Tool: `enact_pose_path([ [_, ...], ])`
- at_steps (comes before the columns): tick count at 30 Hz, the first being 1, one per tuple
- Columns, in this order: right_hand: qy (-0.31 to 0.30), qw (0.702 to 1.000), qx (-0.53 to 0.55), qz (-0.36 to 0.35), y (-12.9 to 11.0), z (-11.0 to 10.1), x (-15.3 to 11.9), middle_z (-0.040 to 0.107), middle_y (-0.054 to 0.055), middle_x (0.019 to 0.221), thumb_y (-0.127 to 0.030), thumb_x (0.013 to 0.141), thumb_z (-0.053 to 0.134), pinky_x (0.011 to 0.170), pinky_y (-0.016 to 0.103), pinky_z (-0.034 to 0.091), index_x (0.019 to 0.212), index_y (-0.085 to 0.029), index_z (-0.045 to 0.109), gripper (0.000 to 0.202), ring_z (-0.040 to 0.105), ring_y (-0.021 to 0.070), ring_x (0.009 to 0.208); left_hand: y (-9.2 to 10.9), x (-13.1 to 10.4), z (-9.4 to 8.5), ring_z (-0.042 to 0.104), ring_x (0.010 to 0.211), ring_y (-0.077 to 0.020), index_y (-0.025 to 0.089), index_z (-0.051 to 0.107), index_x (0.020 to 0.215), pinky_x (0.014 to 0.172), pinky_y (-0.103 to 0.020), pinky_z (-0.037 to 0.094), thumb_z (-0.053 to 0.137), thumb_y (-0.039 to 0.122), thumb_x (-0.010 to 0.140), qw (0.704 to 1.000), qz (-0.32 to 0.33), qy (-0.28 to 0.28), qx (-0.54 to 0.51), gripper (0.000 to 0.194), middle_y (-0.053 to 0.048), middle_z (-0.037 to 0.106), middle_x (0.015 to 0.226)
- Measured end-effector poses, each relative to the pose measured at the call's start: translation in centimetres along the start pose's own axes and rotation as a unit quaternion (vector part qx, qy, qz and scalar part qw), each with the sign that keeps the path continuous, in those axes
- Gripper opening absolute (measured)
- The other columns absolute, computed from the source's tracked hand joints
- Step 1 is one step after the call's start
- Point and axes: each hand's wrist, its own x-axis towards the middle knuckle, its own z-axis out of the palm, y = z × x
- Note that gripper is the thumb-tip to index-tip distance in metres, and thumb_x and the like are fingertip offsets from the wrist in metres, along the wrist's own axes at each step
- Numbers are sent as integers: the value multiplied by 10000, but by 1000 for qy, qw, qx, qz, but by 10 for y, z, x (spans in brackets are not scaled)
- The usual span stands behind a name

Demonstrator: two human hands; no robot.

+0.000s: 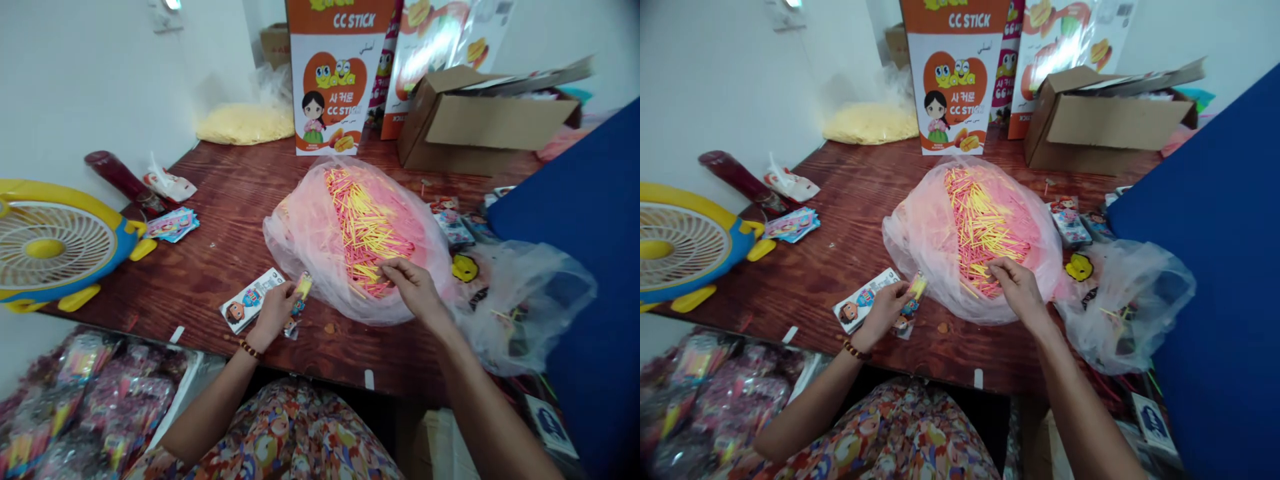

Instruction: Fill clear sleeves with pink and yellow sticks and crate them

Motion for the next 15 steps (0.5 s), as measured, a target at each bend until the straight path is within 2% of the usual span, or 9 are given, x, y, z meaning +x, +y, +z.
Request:
enact_pose_path([
  [3, 35, 990, -132, -36, 9, -19, 13, 697, 37, 779, -304, 869, 534, 691, 322, 497, 886, -199, 664, 169, 648, 191, 724, 4, -3, 6, 628, 917, -232, 188, 659, 1104, 838, -340, 467, 570, 235, 843, 993, 67, 42, 86, 279, -85, 701, 1004],
  [5, 23, 963, -263, -47, 12, -29, 23, 712, 62, 816, -229, 871, 511, 709, 323, 478, 873, -189, 666, 160, 650, 206, 761, 3, -8, 7, 614, 1000, -252, 183, 603, 1214, 905, -383, 467, 535, 235, 878, 983, 107, 66, 132, 347, -114, 675, 1091],
  [7, -29, 914, -403, -43, 11, -35, 32, 726, 91, 898, -174, 885, 486, 721, 309, 462, 882, -176, 674, 188, 653, 209, 811, 0, -12, 1, 610, 1023, -259, 188, 579, 1244, 921, -402, 472, 511, 268, 909, 975, 139, 83, 152, 351, -117, 665, 1102],
  [9, -90, 850, -518, -35, 8, -35, 39, 727, 112, 971, -150, 914, 449, 730, 293, 454, 924, -162, 683, 235, 656, 207, 852, -6, -13, -10, 615, 1015, -262, 188, 598, 1199, 919, -404, 477, 500, 323, 926, 968, 153, 113, 162, 320, -112, 678, 1082],
  [11, -132, 801, -582, -35, 4, -31, 45, 716, 134, 1032, -143, 932, 433, 775, 289, 455, 995, -141, 684, 259, 656, 214, 916, -14, -11, -27, 618, 996, -271, 176, 624, 1148, 911, -410, 477, 467, 368, 939, 961, 139, 147, 190, 324, -119, 694, 1070],
  [12, -144, 787, -599, -38, 3, -29, 48, 708, 149, 1059, -143, 934, 438, 810, 295, 455, 1027, -125, 682, 261, 651, 225, 956, -18, -8, -36, 613, 994, -279, 173, 636, 1131, 911, -420, 471, 443, 382, 945, 954, 123, 157, 224, 340, -122, 699, 1068],
  [15, -170, 766, -618, -49, 6, -23, 58, 684, 183, 1115, -139, 933, 454, 897, 329, 446, 1071, -95, 678, 266, 626, 259, 1051, -28, 3, -57, 570, 1073, -336, 146, 618, 1222, 918, -478, 442, 388, 398, 952, 928, 40, 140, 344, 435, -160, 659, 1197],
])
